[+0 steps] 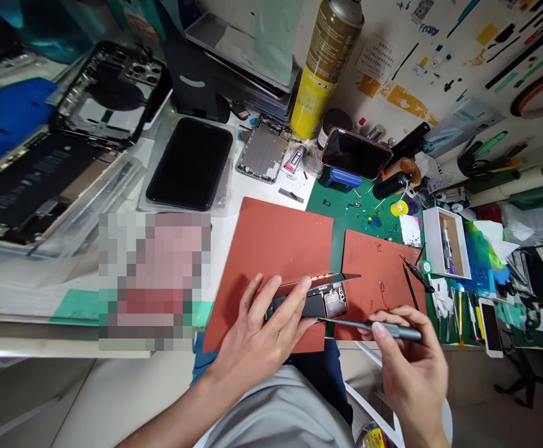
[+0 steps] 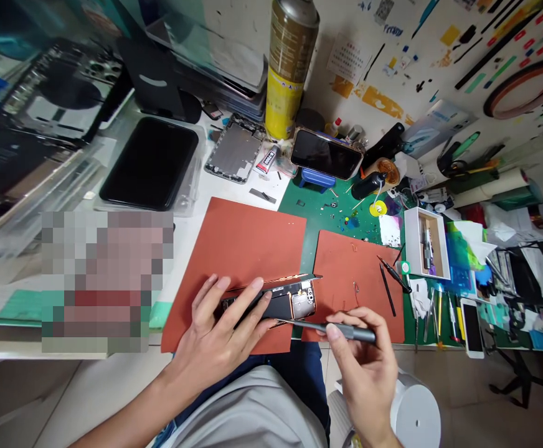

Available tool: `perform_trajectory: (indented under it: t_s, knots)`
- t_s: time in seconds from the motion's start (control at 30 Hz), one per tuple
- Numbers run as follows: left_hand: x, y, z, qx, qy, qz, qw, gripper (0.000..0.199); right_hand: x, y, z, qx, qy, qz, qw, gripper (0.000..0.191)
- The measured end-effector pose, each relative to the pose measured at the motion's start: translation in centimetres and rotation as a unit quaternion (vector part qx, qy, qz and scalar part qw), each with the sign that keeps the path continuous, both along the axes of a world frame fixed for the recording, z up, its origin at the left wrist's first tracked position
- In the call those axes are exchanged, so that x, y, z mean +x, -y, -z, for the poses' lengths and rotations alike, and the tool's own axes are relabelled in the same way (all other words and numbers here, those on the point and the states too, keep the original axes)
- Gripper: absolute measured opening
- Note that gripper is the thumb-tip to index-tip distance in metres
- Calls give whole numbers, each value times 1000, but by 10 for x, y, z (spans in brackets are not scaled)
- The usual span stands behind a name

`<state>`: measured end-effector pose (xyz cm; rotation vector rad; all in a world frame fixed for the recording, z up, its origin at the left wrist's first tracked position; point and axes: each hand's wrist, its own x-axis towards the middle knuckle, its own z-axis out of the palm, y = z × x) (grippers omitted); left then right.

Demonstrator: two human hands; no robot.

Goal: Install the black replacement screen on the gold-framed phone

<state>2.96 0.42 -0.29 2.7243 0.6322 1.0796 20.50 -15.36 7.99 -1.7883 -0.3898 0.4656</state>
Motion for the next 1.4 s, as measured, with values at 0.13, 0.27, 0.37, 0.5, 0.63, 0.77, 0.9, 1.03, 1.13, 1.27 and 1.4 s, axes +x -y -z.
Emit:
perform_trajectory:
  t_s: [0.13, 0.27, 0.37, 0.5, 0.63, 0.77, 0.9, 1.03, 1.13, 1.27, 1.4]
  knots:
    - [0, 0, 0, 2, 0, -1, 1000, 41, -9, -3, 19, 5, -43, -7, 999, 40]
    - [0, 0, -1, 13, -6, -8, 1000, 38, -8, -4, 21, -3, -43, -18, 999, 40]
    - [0, 0, -1, 16, -11, -11, 1000, 35, -8, -3, 21, -10, -42, -23, 999, 40]
    - [0, 0, -1, 12, -5, -7, 1000, 28, -11, -3, 21, -32, -36, -21, 999, 39]
    - [-1, 0, 1, 5, -7, -1, 1000, 29, -12, -5, 20, -46, -37, -17, 998, 40]
    - [-2, 1, 3, 1, -7, 3, 1000, 29, -13, -9, 19, -36, -30, -19, 999, 38]
    - [-3, 1, 2, 6, -19, 1, 1000, 38, -15, -12, 14, -27, -10, -31, 999, 35]
    - [-2, 0, 0, 4, -22, -1, 1000, 36, -16, -14, 8, -28, 29, -45, 998, 32]
    - [-2, 0, 0, 2, -18, 0, 1000, 33, -16, -18, 4, -25, 54, -63, 996, 28]
    - [-2, 0, 1, 3, -13, -1, 1000, 28, -16, -21, 2, -21, 52, -66, 996, 26]
    - [-2, 0, 1, 3, -16, 1, 1000, 27, -17, -21, 2, -16, 36, -66, 997, 26]
